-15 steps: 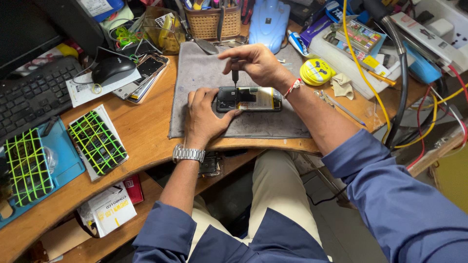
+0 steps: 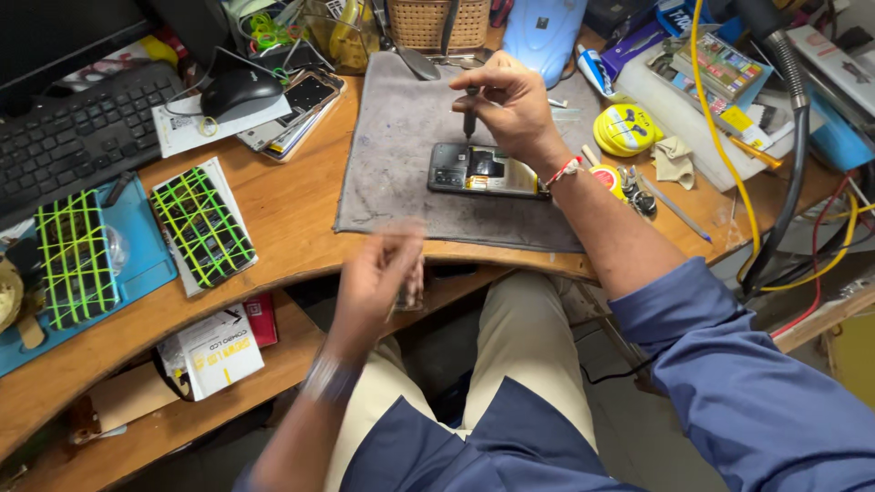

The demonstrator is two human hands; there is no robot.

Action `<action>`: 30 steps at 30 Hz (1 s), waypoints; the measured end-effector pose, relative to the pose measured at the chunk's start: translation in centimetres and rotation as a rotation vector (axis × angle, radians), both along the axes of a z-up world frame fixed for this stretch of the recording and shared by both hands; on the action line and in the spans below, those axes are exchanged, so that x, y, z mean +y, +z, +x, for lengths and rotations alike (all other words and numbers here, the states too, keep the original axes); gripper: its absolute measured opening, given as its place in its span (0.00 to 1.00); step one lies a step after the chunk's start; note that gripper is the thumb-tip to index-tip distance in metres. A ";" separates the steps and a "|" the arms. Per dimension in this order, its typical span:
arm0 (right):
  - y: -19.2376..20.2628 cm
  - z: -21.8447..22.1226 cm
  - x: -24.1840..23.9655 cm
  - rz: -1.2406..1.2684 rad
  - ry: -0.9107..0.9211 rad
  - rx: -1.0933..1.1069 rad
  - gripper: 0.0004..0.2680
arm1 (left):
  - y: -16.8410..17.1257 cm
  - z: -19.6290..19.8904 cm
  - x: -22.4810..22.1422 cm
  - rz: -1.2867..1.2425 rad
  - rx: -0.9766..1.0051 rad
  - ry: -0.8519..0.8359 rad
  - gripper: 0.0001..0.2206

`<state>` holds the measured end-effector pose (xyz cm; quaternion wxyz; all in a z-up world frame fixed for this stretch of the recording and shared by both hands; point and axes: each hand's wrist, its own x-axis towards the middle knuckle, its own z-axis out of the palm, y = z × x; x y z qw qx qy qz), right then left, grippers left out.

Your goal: The person uses a screwdriver and a prying tool to disassemble a mobile phone, removes the battery, and handles internal components at a repair bench.

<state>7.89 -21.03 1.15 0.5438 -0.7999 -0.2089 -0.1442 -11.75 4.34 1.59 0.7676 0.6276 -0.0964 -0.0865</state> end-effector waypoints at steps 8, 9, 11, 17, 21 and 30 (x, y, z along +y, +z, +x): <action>-0.9 0.7 0.0 0.160 0.196 -0.104 0.10 | -0.8 -11.7 9.9 0.046 0.890 -0.610 0.15; -1.0 0.7 0.1 0.123 0.118 -0.132 0.10 | -1.6 -11.9 10.8 0.122 0.913 -0.577 0.15; -0.6 0.7 0.1 0.283 0.235 0.018 0.11 | -2.4 -12.1 12.4 0.290 0.933 -0.499 0.14; 0.2 -0.6 0.5 0.042 0.124 -0.217 0.11 | -3.5 -14.3 14.1 0.921 0.874 -0.321 0.12; 1.4 -0.6 0.2 0.295 0.259 0.154 0.11 | -5.3 -15.2 17.1 1.473 0.562 -0.350 0.11; 0.6 0.0 0.5 0.411 0.310 0.156 0.11 | 0.4 -1.8 5.8 1.054 -0.920 0.379 0.11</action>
